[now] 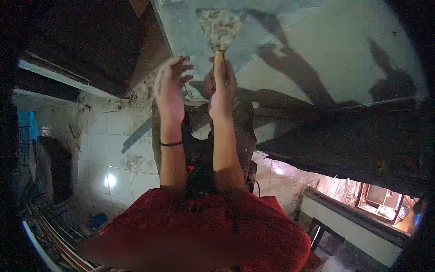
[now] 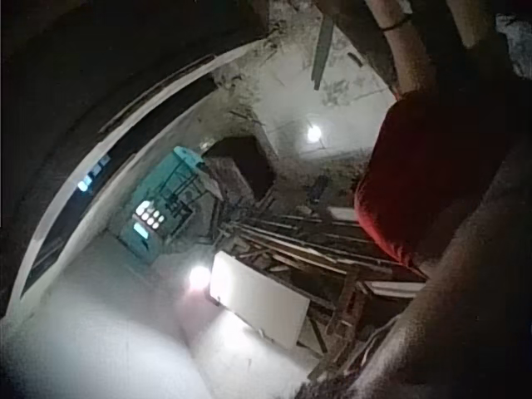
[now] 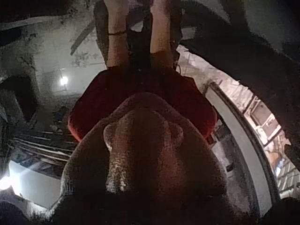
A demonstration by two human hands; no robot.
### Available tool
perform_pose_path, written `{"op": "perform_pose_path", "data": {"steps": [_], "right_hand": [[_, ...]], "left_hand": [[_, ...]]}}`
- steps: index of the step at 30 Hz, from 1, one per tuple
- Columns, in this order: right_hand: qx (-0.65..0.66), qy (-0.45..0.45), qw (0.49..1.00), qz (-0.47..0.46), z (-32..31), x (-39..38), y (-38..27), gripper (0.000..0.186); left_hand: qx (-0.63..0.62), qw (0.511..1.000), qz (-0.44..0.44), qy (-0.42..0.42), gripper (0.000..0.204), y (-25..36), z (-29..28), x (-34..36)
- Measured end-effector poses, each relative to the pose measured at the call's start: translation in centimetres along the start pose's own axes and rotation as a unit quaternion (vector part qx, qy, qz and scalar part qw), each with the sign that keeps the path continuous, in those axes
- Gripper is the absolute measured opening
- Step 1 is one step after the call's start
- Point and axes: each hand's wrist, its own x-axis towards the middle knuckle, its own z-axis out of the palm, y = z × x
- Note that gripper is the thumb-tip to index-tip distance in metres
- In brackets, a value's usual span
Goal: The person scrapes old paint and plaster from a wall and ceiling using a putty knife.
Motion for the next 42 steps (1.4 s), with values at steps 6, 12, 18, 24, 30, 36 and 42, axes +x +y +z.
{"op": "perform_pose_path", "data": {"steps": [6,12,18,24,30,36,42], "right_hand": [[0.057,-0.033,0.998,0.007,0.0,-0.9,1.1,0.037],[-0.009,-0.044,0.997,-0.062,-0.5,-0.5,-0.6,0.041],[-0.051,0.020,0.996,-0.064,-3.7,2.4,0.8,0.036],[-0.179,0.063,0.981,0.033,-9.8,5.0,5.0,0.049],[-0.214,0.008,0.973,-0.087,-3.0,8.3,-3.6,0.049],[-0.165,-0.043,0.985,-0.013,-5.2,6.5,0.5,0.045],[-0.160,0.032,0.986,0.039,-7.4,5.1,3.3,0.046]], "left_hand": [[0.051,0.980,-0.180,0.072,0.029,-2.1,-1.8,-1.3],[-0.006,0.996,-0.085,0.012,0.029,0.5,0.2,-0.6],[0.044,0.988,-0.137,0.047,0.029,-0.8,-1.9,-0.9],[0.025,0.989,-0.148,-0.007,0.029,-1.5,-1.0,-1.1],[0.028,0.990,-0.138,0.005,0.031,-0.6,-2.3,-1.4],[0.024,0.990,-0.139,0.030,0.028,0.1,-3.4,-2.1],[0.017,0.990,-0.142,0.018,0.028,-0.5,-3.5,-1.9]]}}
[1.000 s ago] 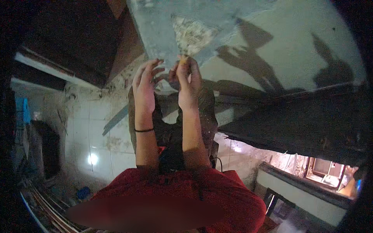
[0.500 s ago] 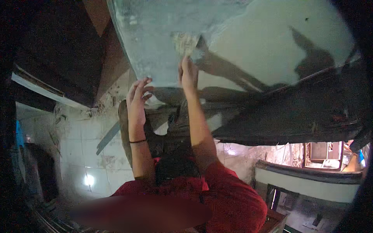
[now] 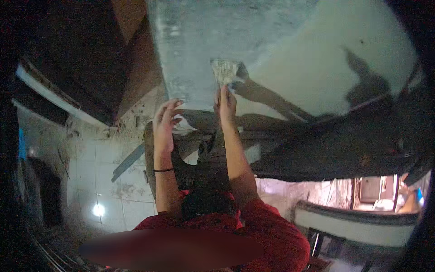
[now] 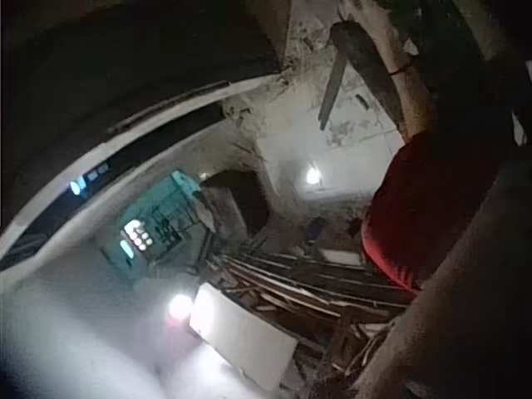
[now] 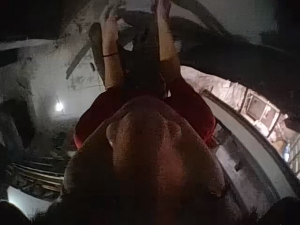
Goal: The person scrapes old paint and plaster from a wall and ceiling using a putty knife.
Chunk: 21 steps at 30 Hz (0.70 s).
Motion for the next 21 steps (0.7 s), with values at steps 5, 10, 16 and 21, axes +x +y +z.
{"op": "perform_pose_path", "data": {"steps": [5,10,16,21], "right_hand": [[0.022,-0.034,0.996,-0.076,1.5,1.3,-7.3,0.045],[-0.005,0.020,1.000,-0.002,0.4,-0.5,-2.5,0.048],[0.085,0.046,0.992,-0.080,-1.0,1.3,-3.3,0.048],[0.083,0.060,0.995,0.002,-0.9,-0.2,-4.1,0.048]], "left_hand": [[-0.006,1.000,0.023,0.011,0.034,0.1,-0.8,-0.4],[0.025,1.000,-0.009,0.012,0.034,-0.3,0.0,0.2],[0.022,0.999,0.002,0.033,0.032,-0.9,-0.9,0.3],[0.056,0.998,-0.019,0.033,0.034,-0.7,0.1,0.5]]}}
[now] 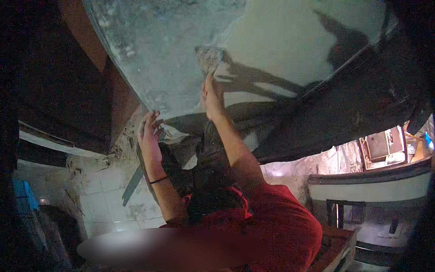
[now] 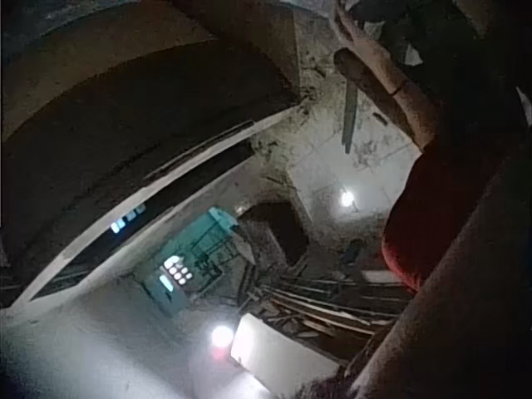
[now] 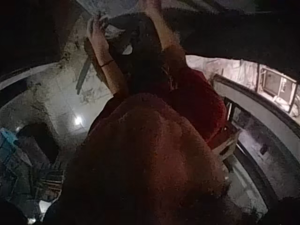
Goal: The person scrapes old paint and plaster from a wall and ceiling using a putty knife.
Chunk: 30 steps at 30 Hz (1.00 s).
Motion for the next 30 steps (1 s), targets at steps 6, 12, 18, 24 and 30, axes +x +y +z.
{"op": "perform_pose_path", "data": {"steps": [6,12,18,24,30], "right_hand": [[-0.004,-0.023,1.000,0.012,0.1,0.1,-0.6,0.048],[0.018,-0.101,0.992,0.068,-1.6,0.0,0.7,0.046],[0.090,-0.129,0.982,0.105,-0.7,-1.1,0.2,0.046],[0.082,-0.036,0.989,0.121,-0.4,-0.7,-0.2,0.050],[0.124,-0.084,0.985,0.088,-1.9,0.3,0.5,0.045]], "left_hand": [[0.003,0.998,0.009,-0.055,0.038,-0.4,-0.3,-0.1],[0.012,0.999,-0.005,-0.049,0.038,-0.5,0.3,0.6],[0.018,0.998,-0.009,-0.057,0.038,-0.4,0.6,0.2],[0.028,0.999,-0.009,-0.040,0.040,-0.4,-0.3,0.2],[0.008,0.999,-0.002,-0.037,0.035,-1.2,-0.7,1.2]]}}
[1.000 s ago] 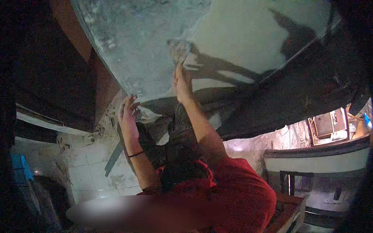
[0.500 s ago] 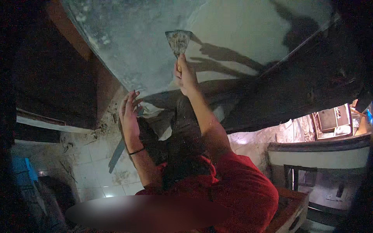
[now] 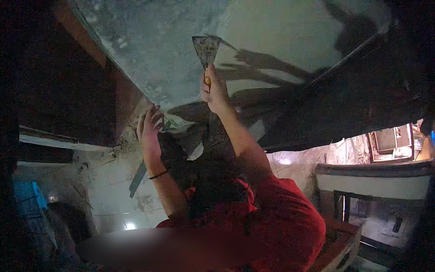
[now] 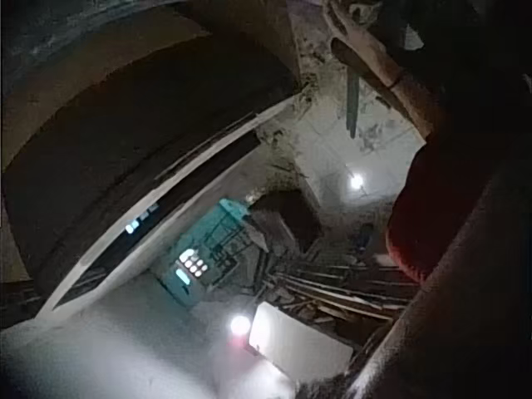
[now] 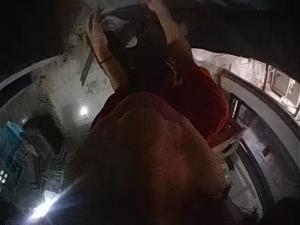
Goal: The person scrapes old paint and plaster from a wall and ceiling using a putty knife.
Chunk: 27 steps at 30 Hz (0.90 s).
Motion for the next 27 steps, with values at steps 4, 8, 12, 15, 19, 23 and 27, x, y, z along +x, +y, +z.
{"op": "perform_pose_path", "data": {"steps": [4,8,12,15,19,23,27], "right_hand": [[0.012,-0.024,0.998,0.063,0.3,-0.6,0.8,0.047],[-0.010,-0.010,0.999,0.029,0.5,-0.3,1.5,0.047],[-0.048,0.029,0.998,0.000,-0.4,0.8,0.5,0.047],[-0.037,0.028,0.999,0.009,0.3,0.2,0.7,0.050],[-0.035,0.003,0.999,0.020,-0.2,1.2,0.3,0.049],[-0.025,0.030,0.999,-0.006,-0.1,1.0,0.7,0.047],[-0.041,0.007,0.999,0.016,-0.2,1.2,0.3,0.047]], "left_hand": [[0.031,0.999,-0.003,0.013,0.035,0.9,0.3,-0.5],[0.029,1.000,-0.001,-0.002,0.038,1.2,0.6,-0.6],[0.038,0.999,-0.009,0.003,0.038,1.4,1.0,-0.2],[0.031,0.999,-0.013,0.003,0.038,1.0,0.7,-0.3],[0.031,0.999,-0.022,-0.014,0.039,0.6,1.0,0.8],[0.035,0.999,-0.005,-0.031,0.042,1.2,1.9,0.5],[0.046,0.998,-0.024,-0.019,0.042,0.4,1.0,1.0]]}}
